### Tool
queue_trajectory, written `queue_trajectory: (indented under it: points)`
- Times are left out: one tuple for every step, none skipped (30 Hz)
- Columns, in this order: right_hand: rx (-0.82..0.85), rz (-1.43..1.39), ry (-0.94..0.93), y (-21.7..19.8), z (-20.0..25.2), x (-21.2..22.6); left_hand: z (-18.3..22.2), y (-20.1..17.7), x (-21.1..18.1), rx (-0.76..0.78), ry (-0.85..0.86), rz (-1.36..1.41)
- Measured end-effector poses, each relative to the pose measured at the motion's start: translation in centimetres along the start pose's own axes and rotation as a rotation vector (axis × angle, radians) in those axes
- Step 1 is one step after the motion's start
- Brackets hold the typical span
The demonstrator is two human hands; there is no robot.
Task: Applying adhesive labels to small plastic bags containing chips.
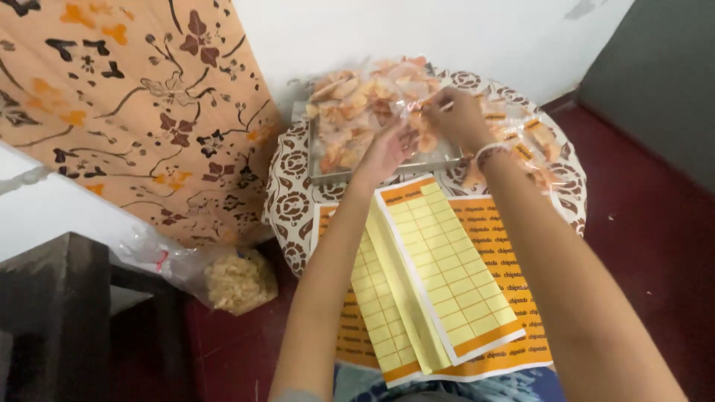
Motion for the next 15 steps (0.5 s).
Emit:
queue_trajectory:
  points:
    - [-0.006, 0.002, -0.003, 1.1, -0.5, -1.7, -0.5, -1.0, 0.6, 0.007, 0.001, -0.002]
    - [-0.035, -0.002, -0.024, 2.2, -1.1, -3.4, -1.0, -2.1, 1.1, -0.042, 0.037, -0.115]
    - [-0.056, -0.006, -0.042, 3.5, -1.5, -5.3, -1.2, -3.5, 1.7, -0.098, 0.074, -0.225]
    - [-0.055, -0.004, -0.043, 3.9, -1.6, -6.0, -0.6, -1.9, 1.9, -0.098, 0.075, -0.222]
    - [-0.099, 0.008, -0.013, 4.3, -1.6, -6.9, 0.3, -0.7, 1.9, -0.171, 0.127, -0.295]
    - [-0.142, 0.02, 0.016, 4.8, -1.7, -7.8, 1.1, 0.5, 1.9, -0.244, 0.179, -0.368]
    - [-0.134, 0.021, 0.018, 5.2, -1.5, -8.1, 2.2, 1.9, 1.6, -0.251, 0.178, -0.364]
    - [-0.164, -0.033, 0.004, 5.6, -1.4, -8.5, 3.2, 3.3, 1.1, -0.282, 0.226, -0.427]
    - [-0.196, -0.086, -0.012, 5.9, -1.4, -8.8, 4.0, 4.7, 0.5, -0.309, 0.274, -0.49]
    - [-0.19, -0.084, -0.011, 5.9, -1.0, -8.4, 3.5, 3.6, 0.8, -0.315, 0.274, -0.486]
    - [-0.221, -0.046, -0.017, 5.6, -0.7, -8.0, 2.8, 2.5, 1.1, -0.311, 0.285, -0.502]
    - [-0.252, -0.009, -0.023, 5.4, -0.5, -7.7, 2.1, 1.4, 1.5, -0.308, 0.296, -0.518]
    - [-0.247, -0.009, -0.024, 5.2, -0.4, -7.2, 1.9, 1.2, 1.7, -0.313, 0.297, -0.516]
    - [-0.277, -0.002, -0.062, 4.9, -0.3, -6.7, 1.7, 1.2, 1.9, -0.314, 0.335, -0.532]
    - [-0.308, 0.003, -0.098, 4.7, -0.1, -6.1, 1.6, 1.2, 2.0, -0.314, 0.369, -0.551]
Point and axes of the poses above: each hand's wrist, its own z-axis away from the middle knuckle, its own y-axis out of the palm, x = y × z, the point moved 3 cm from there along -z, towards the middle knuckle, and after that the axes turned 4 degrees about z, right-handed, at the moved point
